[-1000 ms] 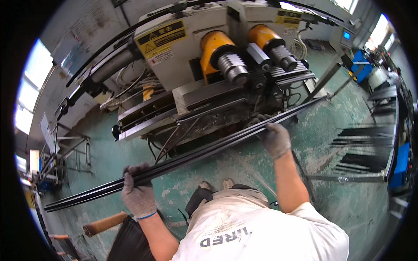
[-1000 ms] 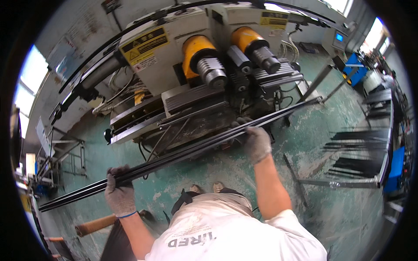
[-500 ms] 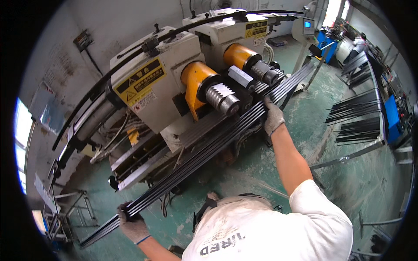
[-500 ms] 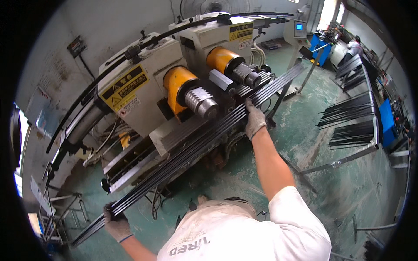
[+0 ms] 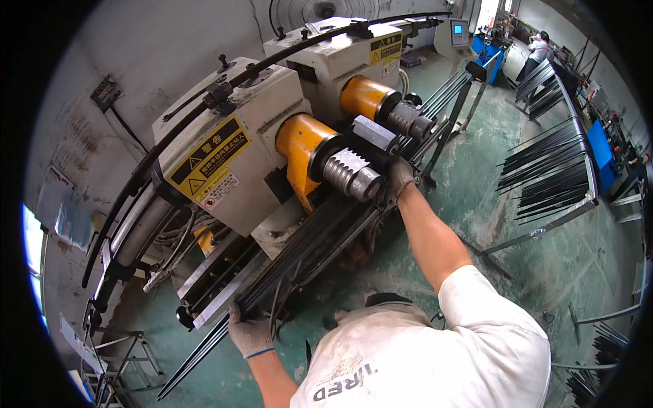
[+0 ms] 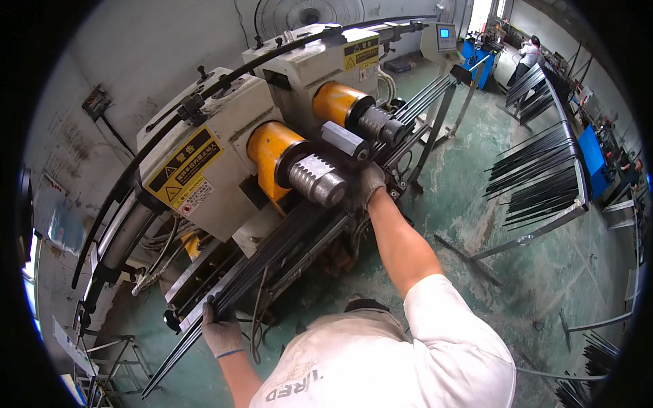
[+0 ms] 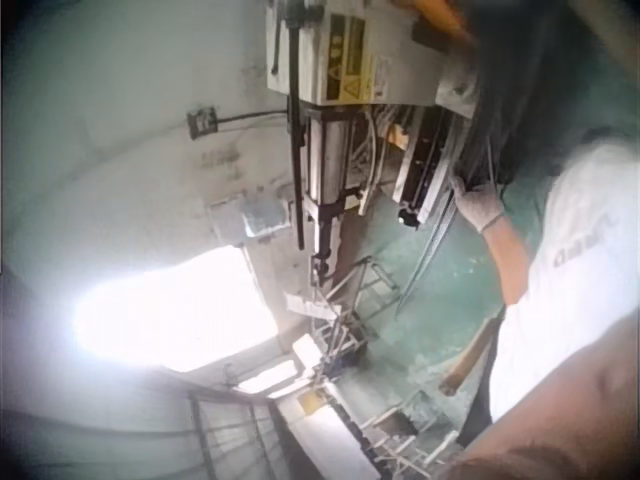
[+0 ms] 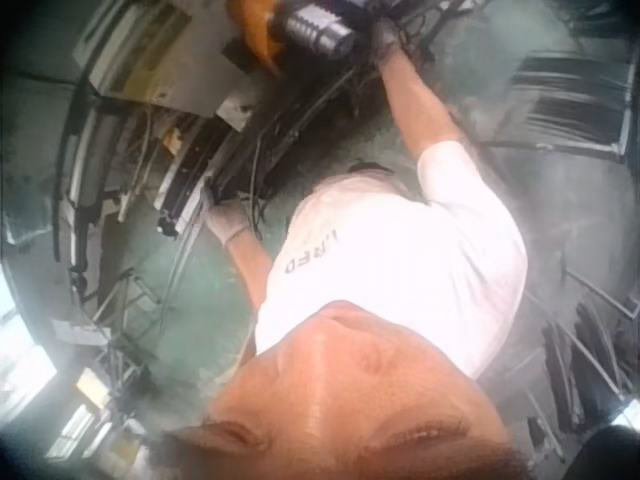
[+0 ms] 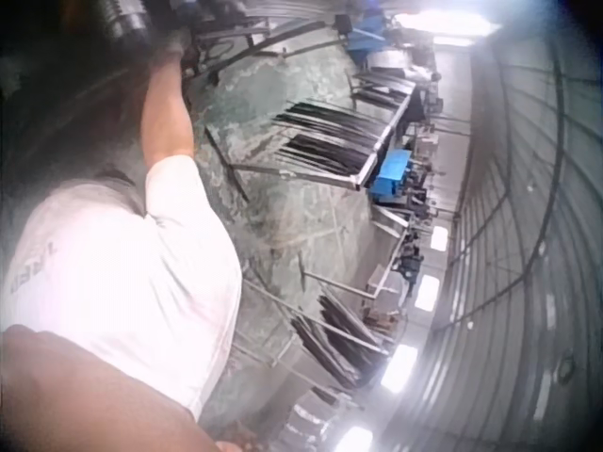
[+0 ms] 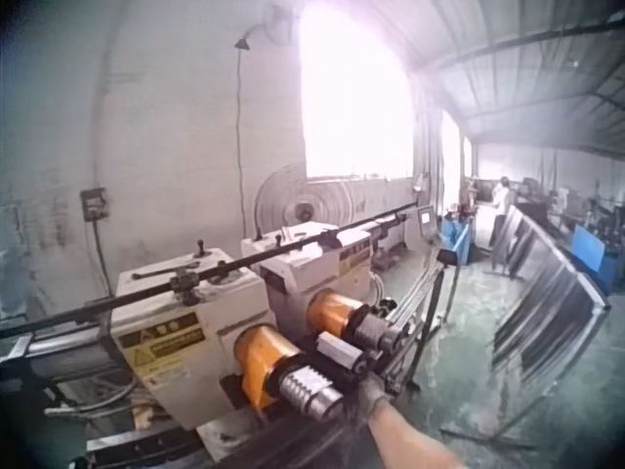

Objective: The person repeatedly picks up bundles of long metal rods, feeds them into a bending machine, and removes the bent rods to place them on a nearby rack. The process is repeated multiple times throughout the clip.

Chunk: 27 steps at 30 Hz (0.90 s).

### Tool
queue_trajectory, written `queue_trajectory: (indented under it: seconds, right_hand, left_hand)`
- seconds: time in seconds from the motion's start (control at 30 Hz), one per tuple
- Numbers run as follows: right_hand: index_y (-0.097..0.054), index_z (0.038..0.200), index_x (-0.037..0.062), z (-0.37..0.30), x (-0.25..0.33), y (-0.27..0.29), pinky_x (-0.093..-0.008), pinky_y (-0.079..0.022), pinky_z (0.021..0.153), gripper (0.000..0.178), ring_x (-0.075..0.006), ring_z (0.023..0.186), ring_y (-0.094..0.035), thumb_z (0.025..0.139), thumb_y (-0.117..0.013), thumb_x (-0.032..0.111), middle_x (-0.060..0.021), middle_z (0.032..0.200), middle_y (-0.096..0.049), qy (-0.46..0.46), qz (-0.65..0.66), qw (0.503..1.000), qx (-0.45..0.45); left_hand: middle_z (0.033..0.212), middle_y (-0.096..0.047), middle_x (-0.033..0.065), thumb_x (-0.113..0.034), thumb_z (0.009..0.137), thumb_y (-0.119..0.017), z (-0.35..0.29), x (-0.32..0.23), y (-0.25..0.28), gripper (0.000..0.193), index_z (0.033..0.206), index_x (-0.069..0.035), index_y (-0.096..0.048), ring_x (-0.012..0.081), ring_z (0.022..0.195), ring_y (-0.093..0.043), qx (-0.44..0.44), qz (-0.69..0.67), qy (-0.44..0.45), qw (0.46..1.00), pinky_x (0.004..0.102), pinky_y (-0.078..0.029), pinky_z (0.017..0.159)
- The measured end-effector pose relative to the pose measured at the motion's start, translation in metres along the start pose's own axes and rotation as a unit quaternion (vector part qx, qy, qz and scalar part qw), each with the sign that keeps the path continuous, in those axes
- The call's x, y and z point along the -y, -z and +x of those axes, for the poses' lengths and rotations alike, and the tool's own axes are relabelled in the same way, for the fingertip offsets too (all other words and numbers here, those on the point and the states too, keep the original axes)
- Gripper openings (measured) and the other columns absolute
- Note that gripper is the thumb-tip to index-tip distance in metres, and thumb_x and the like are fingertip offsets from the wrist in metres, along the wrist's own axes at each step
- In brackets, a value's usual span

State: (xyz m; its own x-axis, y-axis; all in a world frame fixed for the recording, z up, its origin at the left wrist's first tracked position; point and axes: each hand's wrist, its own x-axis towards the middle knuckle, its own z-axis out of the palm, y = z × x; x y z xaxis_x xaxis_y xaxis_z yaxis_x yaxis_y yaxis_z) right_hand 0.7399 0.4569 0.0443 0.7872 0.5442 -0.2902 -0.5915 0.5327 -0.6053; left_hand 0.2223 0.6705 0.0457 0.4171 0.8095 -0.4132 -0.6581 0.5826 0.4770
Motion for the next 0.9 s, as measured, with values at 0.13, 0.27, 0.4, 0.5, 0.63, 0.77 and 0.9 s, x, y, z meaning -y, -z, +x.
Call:
queue_trajectory:
  seconds: [0.13, 0.27, 0.4, 0.5, 0.63, 0.77, 0.9]
  right_hand:
    - [-0.075, 0.134, 0.0081, -0.007, 0.001, -0.035, -0.0424, -0.057, 0.105, 0.036, -0.0338, 0.118, -0.073, 0.113, -0.055, 0.029, -0.0135, 0.125, -0.079, 0.033, -0.123, 0.978, -0.166]
    - [-0.076, 0.131, 0.0112, 0.028, -0.015, 0.008, -0.0402, -0.058, 0.100, 0.035, -0.0315, 0.116, -0.074, 0.113, -0.055, 0.033, -0.0096, 0.126, -0.080, 0.099, -0.239, 0.945, -0.198]
    - [-0.077, 0.126, 0.0134, 0.074, -0.027, 0.089, -0.0389, -0.059, 0.095, 0.033, -0.0300, 0.113, -0.075, 0.112, -0.057, 0.037, -0.0068, 0.124, -0.080, 0.219, -0.272, 0.928, -0.127]
    - [-0.078, 0.116, 0.0090, 0.031, -0.030, 0.017, -0.0388, -0.059, 0.087, 0.031, -0.0284, 0.099, -0.075, 0.111, -0.063, 0.036, -0.0073, 0.112, -0.080, 0.103, -0.079, 0.978, -0.161]
    - [-0.079, 0.110, 0.0062, 0.021, -0.020, 0.026, -0.0377, -0.058, 0.080, 0.034, -0.0242, 0.085, -0.073, 0.110, -0.070, 0.039, -0.0054, 0.098, -0.077, 0.120, -0.072, 0.976, -0.170]
    - [-0.078, 0.127, 0.0018, -0.003, -0.015, 0.043, -0.0382, -0.059, 0.088, 0.040, -0.0214, 0.096, -0.074, 0.114, -0.070, 0.038, -0.0063, 0.112, -0.079, 0.139, -0.024, 0.981, -0.136]
    - [-0.071, 0.145, -0.0040, -0.045, -0.012, 0.053, -0.0375, -0.057, 0.106, 0.051, -0.0220, 0.120, -0.073, 0.115, -0.069, 0.036, -0.0076, 0.138, -0.077, 0.142, -0.050, 0.973, -0.176]
  left_hand:
    - [0.141, -0.077, 0.0170, -0.020, 0.114, -0.066, 0.002, -0.010, -0.017, 0.032, 0.136, 0.000, -0.075, 0.0370, 0.134, -0.071, 0.003, -0.014, 0.004, 1.000, 0.0565, -0.052, 0.123]
    - [0.132, -0.082, 0.0143, -0.021, 0.112, -0.070, 0.030, -0.047, 0.034, 0.029, 0.131, -0.001, -0.078, 0.0323, 0.130, -0.074, 0.033, -0.008, -0.052, 0.998, 0.0543, -0.055, 0.120]
    - [0.127, -0.083, 0.0140, -0.020, 0.111, -0.071, 0.053, -0.052, 0.037, 0.026, 0.124, 0.000, -0.080, 0.0308, 0.125, -0.076, -0.042, -0.009, -0.079, 0.996, 0.0519, -0.059, 0.116]
    - [0.125, -0.084, 0.0132, -0.022, 0.111, -0.071, 0.043, -0.050, 0.052, 0.028, 0.125, 0.001, -0.080, 0.0299, 0.123, -0.077, -0.066, 0.008, -0.137, 0.988, 0.0492, -0.060, 0.116]
    - [0.135, -0.080, 0.0163, -0.024, 0.115, -0.065, 0.046, 0.017, 0.016, 0.034, 0.132, 0.002, -0.077, 0.0327, 0.129, -0.073, 0.017, 0.027, -0.092, 0.995, 0.0530, -0.056, 0.120]
    - [0.144, -0.076, 0.0176, -0.026, 0.115, -0.064, 0.026, 0.062, -0.051, 0.039, 0.142, 0.001, -0.073, 0.0360, 0.139, -0.067, -0.005, -0.011, -0.024, 1.000, 0.0571, -0.050, 0.125]
    - [0.134, -0.080, 0.0144, -0.027, 0.116, -0.063, 0.034, 0.034, -0.023, 0.034, 0.132, 0.001, -0.076, 0.0349, 0.129, -0.073, -0.032, -0.040, -0.095, 0.994, 0.0541, -0.056, 0.121]
